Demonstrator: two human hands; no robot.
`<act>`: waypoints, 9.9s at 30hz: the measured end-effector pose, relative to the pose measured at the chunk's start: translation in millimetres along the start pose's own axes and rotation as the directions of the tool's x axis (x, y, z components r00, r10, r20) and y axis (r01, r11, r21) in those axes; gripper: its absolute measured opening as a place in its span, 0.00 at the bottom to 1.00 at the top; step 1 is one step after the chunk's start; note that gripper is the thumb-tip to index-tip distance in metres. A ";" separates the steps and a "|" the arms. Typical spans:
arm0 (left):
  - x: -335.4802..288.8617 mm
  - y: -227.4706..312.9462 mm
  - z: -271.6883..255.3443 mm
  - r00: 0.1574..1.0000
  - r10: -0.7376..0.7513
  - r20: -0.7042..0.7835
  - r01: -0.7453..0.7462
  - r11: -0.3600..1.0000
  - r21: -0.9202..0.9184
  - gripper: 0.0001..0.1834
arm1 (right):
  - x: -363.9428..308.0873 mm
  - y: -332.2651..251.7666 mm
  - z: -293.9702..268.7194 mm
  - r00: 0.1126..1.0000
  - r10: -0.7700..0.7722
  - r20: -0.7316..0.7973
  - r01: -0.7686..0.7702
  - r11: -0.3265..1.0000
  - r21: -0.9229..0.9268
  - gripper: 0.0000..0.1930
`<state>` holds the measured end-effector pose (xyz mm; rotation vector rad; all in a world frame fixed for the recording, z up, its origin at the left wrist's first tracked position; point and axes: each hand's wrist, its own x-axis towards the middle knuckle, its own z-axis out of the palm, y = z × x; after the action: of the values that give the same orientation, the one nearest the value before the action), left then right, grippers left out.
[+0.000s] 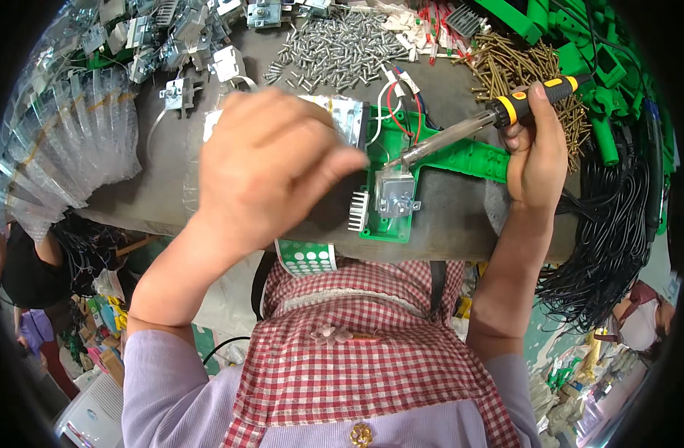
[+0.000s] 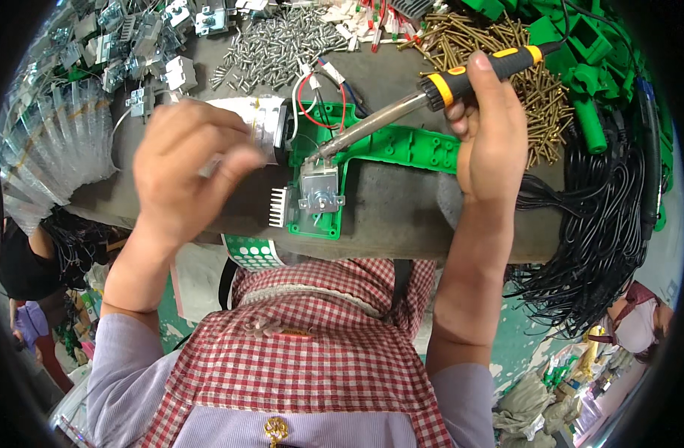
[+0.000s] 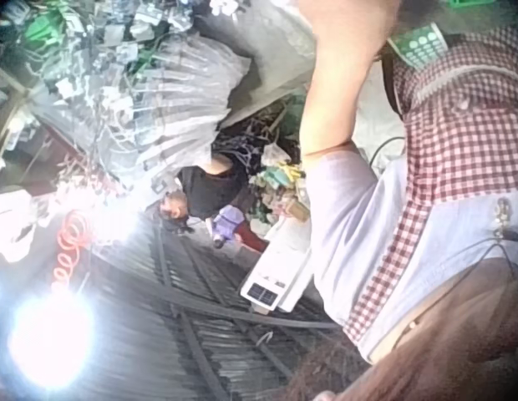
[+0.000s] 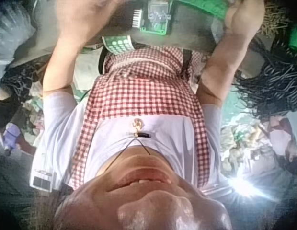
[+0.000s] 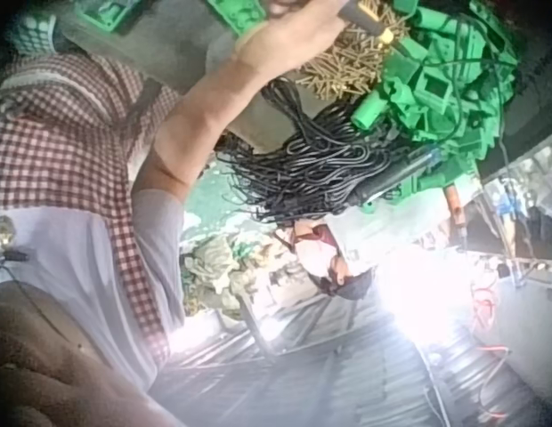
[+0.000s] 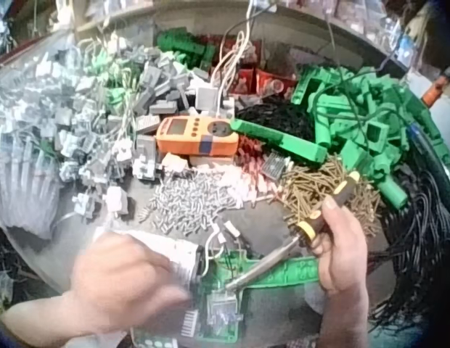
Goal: Assembling electronic components by soldering wires to a circuit board and securing them inside a green plastic housing with screws.
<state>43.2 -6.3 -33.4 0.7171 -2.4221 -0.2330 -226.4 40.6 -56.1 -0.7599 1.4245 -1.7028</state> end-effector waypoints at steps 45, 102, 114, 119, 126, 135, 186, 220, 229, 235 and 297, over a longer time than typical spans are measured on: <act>27.7 9.6 16.2 0.810 -0.359 0.464 0.541 0.763 -0.354 0.06 | -10.4 -1.1 -3.2 1.000 -0.019 0.006 0.019 1.000 0.021 0.13; 29.6 7.7 31.1 0.965 -0.082 0.248 0.155 0.944 -0.292 0.06 | -10.3 19.9 -49.5 0.983 0.047 -0.178 -0.019 0.988 0.154 0.11; 29.1 12.8 28.6 0.939 -0.068 0.337 0.161 0.953 -0.256 0.06 | -26.5 -4.6 -24.6 0.986 0.022 -0.165 0.008 0.984 0.178 0.14; 32.2 14.9 32.6 0.942 -0.028 0.334 0.133 0.946 -0.294 0.08 | -17.9 21.9 -64.6 0.971 0.023 -0.237 0.013 0.989 0.146 0.13; 26.9 4.2 16.5 0.925 -0.141 0.354 0.225 0.952 -0.209 0.09 | -9.2 20.9 -36.2 0.992 0.040 -0.117 -0.007 0.964 0.266 0.11; 32.4 9.8 15.5 0.926 -0.104 0.362 0.186 0.962 -0.198 0.06 | -13.5 9.0 -35.4 0.998 -0.050 -0.027 0.054 0.981 0.184 0.16; 48.1 11.8 24.1 0.873 -0.343 0.345 0.395 0.914 -0.090 0.15 | -21.4 6.7 -36.4 0.999 -0.023 -0.041 0.034 0.961 0.276 0.13; -3.8 9.7 -0.2 0.989 -0.140 0.040 0.144 0.909 -0.391 0.10 | -3.4 4.2 -28.7 0.998 0.013 0.060 -0.023 0.987 0.157 0.14; 0.6 12.8 11.2 0.987 -0.136 0.084 0.154 0.945 -0.288 0.11 | 4.0 7.7 -15.8 0.998 0.061 0.022 -0.062 0.997 0.050 0.13; 4.1 17.3 13.3 0.982 -0.143 0.125 0.172 0.949 -0.264 0.11 | 5.1 8.6 -16.5 0.996 0.078 0.033 -0.079 0.996 0.044 0.12; 94.7 -10.6 32.9 0.707 -0.070 0.704 0.652 0.448 -0.611 0.11 | -1.1 10.9 -13.3 0.998 0.038 0.058 -0.040 0.999 0.027 0.16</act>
<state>-35.7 -66.7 -16.4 0.7659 -2.1503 -1.9685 -234.9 47.6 -69.3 -0.7551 1.3648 -1.6549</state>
